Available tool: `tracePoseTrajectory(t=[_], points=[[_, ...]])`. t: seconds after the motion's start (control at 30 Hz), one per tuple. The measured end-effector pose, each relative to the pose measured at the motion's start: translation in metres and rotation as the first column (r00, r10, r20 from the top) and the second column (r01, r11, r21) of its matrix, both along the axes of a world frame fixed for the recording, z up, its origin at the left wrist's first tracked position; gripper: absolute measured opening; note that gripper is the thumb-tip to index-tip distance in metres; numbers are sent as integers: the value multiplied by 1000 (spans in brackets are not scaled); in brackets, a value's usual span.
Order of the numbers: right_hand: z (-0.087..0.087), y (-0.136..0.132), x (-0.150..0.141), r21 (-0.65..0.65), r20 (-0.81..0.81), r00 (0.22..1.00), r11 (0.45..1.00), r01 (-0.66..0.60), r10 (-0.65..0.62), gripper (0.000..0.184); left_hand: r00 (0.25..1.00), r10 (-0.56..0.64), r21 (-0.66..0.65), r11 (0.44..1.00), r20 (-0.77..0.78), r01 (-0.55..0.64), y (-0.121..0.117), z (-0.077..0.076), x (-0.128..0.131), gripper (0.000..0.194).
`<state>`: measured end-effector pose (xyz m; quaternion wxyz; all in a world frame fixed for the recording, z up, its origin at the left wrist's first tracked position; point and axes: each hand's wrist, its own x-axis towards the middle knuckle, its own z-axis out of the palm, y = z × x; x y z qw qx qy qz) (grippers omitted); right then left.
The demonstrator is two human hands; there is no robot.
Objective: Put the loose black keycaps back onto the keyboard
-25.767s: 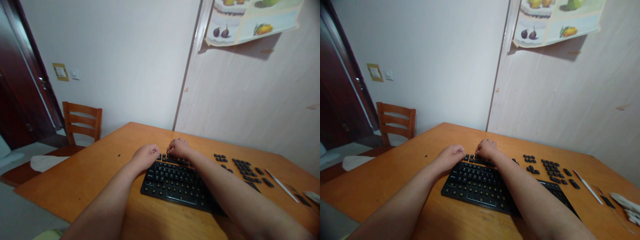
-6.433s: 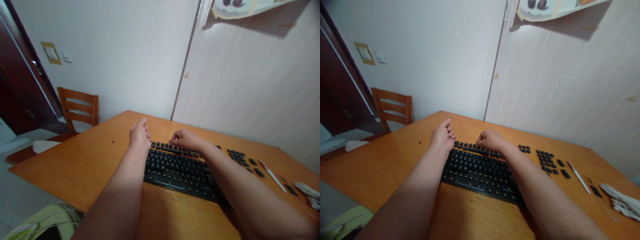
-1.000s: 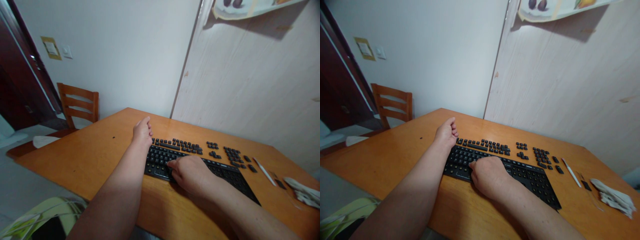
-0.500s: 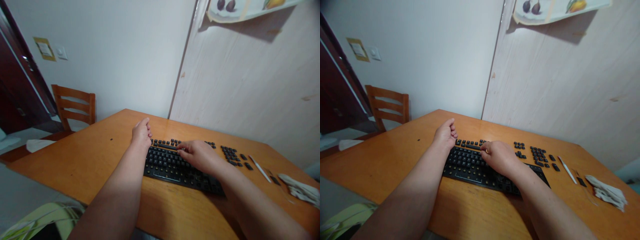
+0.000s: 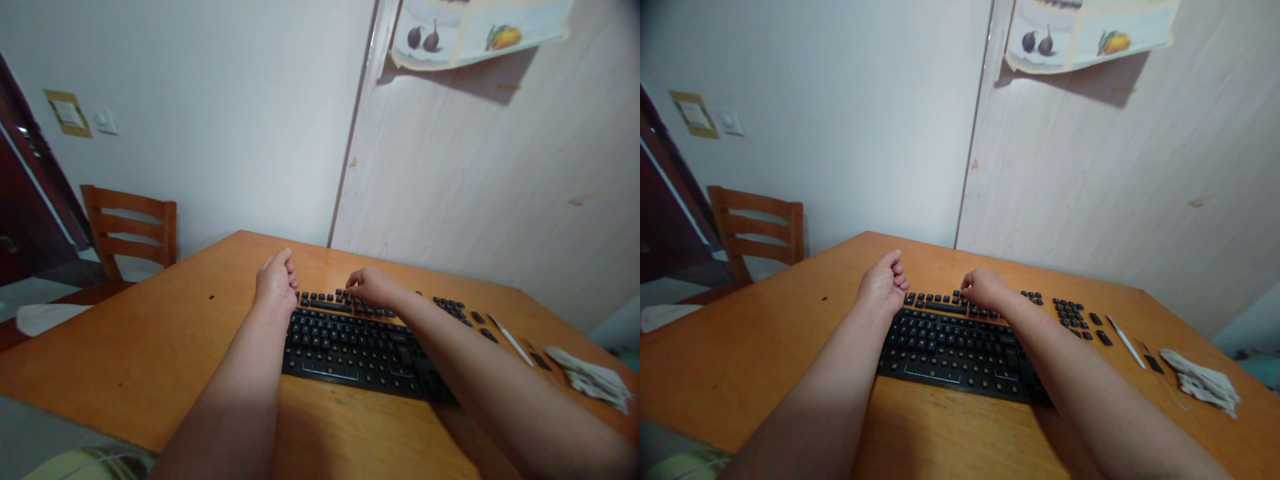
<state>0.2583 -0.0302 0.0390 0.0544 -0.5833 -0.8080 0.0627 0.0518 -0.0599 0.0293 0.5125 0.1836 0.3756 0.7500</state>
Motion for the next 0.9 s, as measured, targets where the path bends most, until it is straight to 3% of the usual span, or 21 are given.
tracePoseTrajectory(t=[0.37,0.9], points=[[-14,31,-16,-80,39,999,997,16,-13,25,1000,-9,-7,1000,17,9,-3,3,3,23],[-23,42,-18,-142,45,999,990,-9,16,18,1000,-14,-30,999,1,14,-6,4,5,24]])
